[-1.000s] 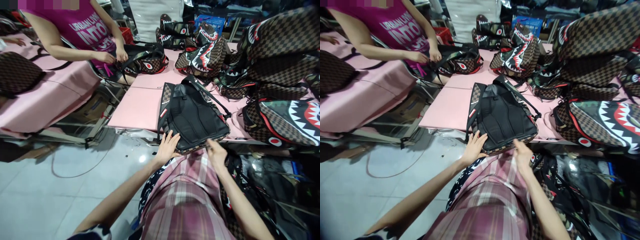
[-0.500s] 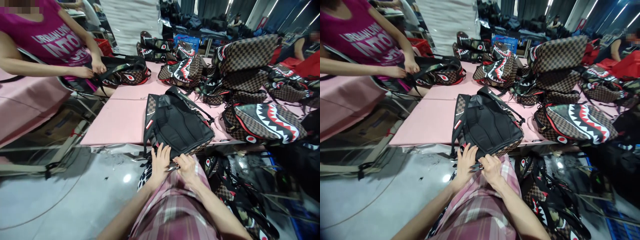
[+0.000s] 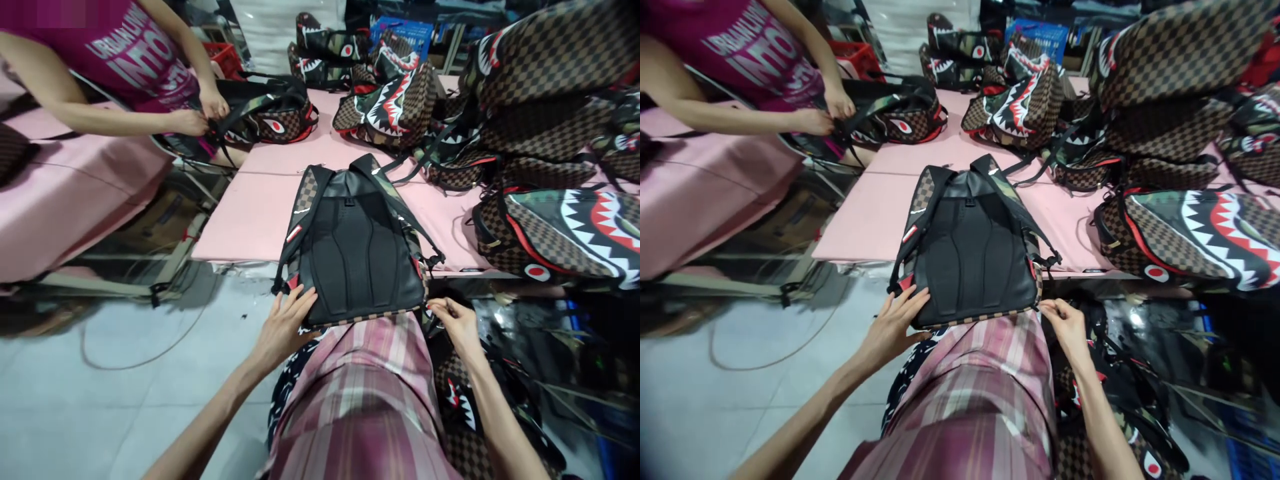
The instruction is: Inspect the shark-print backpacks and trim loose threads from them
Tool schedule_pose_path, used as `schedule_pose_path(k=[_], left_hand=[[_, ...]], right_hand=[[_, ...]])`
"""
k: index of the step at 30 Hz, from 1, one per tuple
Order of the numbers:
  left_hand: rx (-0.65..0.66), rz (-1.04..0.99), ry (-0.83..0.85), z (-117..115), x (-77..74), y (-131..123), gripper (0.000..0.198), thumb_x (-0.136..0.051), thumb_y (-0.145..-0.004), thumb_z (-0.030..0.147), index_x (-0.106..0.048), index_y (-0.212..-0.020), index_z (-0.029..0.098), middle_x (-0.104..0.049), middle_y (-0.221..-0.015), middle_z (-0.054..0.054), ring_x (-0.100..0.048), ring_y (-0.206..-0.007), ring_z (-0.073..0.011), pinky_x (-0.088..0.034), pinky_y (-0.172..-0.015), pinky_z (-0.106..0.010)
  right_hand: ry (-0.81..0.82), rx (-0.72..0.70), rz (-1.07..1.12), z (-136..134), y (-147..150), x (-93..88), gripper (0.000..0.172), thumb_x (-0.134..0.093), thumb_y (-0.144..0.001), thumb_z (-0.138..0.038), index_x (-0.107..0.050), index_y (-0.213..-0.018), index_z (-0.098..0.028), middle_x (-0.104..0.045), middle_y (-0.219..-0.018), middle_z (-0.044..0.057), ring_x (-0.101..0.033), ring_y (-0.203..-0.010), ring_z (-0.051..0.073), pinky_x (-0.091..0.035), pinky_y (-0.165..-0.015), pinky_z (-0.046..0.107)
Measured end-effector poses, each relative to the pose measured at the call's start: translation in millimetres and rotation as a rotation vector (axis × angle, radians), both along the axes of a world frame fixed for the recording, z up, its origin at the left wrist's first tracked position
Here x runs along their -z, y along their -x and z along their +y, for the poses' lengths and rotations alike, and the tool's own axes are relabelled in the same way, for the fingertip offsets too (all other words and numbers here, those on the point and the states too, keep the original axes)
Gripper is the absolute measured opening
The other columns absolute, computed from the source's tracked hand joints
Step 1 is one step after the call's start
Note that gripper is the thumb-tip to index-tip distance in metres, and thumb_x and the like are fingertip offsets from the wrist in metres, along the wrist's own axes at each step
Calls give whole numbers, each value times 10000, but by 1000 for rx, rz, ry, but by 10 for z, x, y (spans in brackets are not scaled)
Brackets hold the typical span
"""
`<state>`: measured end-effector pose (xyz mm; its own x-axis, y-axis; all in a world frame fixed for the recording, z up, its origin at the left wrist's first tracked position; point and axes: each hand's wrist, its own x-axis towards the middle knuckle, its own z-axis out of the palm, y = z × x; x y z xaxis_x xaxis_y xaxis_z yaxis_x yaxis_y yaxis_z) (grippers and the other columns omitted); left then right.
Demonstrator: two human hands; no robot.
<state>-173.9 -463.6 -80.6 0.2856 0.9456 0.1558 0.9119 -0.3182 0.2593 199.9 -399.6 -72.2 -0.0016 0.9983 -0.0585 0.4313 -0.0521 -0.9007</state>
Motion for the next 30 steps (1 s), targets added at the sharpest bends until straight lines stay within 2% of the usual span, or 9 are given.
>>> schedule_pose_path(k=[2, 7, 14, 19, 20, 22, 25, 27, 30], left_hand=[[-70, -121, 55, 53, -106, -76, 460, -573, -787, 382, -509, -1207, 205, -555, -1241, -103, -429, -1212, -306, -320, -985, -543], [-207, -352, -127, 366, -247, -385, 218, -467, -871, 253, -634, -1004, 209, -640, -1006, -56, -559, -968, -174, -440, -874, -341], [84, -98, 48, 659, -307, -607, 122, -557, -815, 246, -674, -829, 213, -603, -994, -57, -440, -1112, -262, -343, -908, -435], [424, -548, 533, 584, -620, -499, 352, -473, -845, 405, -633, -633, 174, -648, -781, -64, -571, -916, -215, -407, -849, -365], [389, -680, 623, 556, -654, -446, 434, -403, -867, 450, -611, -614, 165, -649, -743, -63, -594, -832, -190, -433, -803, -333], [39, -791, 648, 517, -646, -346, 533, -259, -901, 469, -571, -605, 154, -641, -694, -62, -607, -718, -161, -456, -707, -286], [-528, -484, 509, 507, -469, -296, 432, -305, -896, 440, -587, -735, 155, -627, -661, -35, -609, -684, -159, -431, -628, -248], [-621, -253, 447, 518, -323, -339, 321, -428, -862, 439, -576, -944, 166, -636, -688, -17, -617, -701, -170, -412, -609, -239], [-629, -119, 373, 525, -194, -432, 437, -523, -809, 485, -488, -1116, 176, -640, -734, -13, -629, -727, -184, -402, -585, -235]], right_hand=[[50, 71, 75, 22, 10, 30, 252, -621, -713, -399, -679, -788, -165, -643, -745, 30, -553, -690, 166, -405, -614, 257], [4, 137, 99, 74, 164, 127, 251, -628, -712, -409, -605, -691, -160, -512, -591, -27, -434, -559, 106, -334, -514, 218], [3, 131, 130, 56, 292, 154, 252, -613, -722, -395, -540, -659, -162, -434, -560, -48, -367, -527, 85, -298, -497, 208], [15, 116, 155, 21, 303, 183, 251, -607, -722, -384, -528, -637, -162, -432, -545, -48, -374, -517, 84, -306, -496, 210], [12, 123, 159, 20, 297, 198, 244, -608, -721, -384, -539, -648, -161, -444, -551, -45, -387, -521, 87, -315, -500, 211], [-6, 155, 167, 25, 274, 226, 236, -615, -712, -385, -562, -669, -159, -465, -558, -40, -408, -526, 91, -331, -508, 214], [-6, 159, 124, 37, 219, 214, 240, -632, -693, -389, -586, -658, -157, -499, -553, -31, -441, -523, 103, -348, -504, 220], [-58, 128, 18, 28, 216, 138, 221, -626, -710, -378, -624, -684, -158, -557, -597, -11, -489, -550, 121, -368, -517, 230], [-286, -46, -136, -14, 376, -48, 152, -563, -791, -290, -671, -797, -183, -625, -723, 16, -562, -646, 141, -411, -588, 241]])
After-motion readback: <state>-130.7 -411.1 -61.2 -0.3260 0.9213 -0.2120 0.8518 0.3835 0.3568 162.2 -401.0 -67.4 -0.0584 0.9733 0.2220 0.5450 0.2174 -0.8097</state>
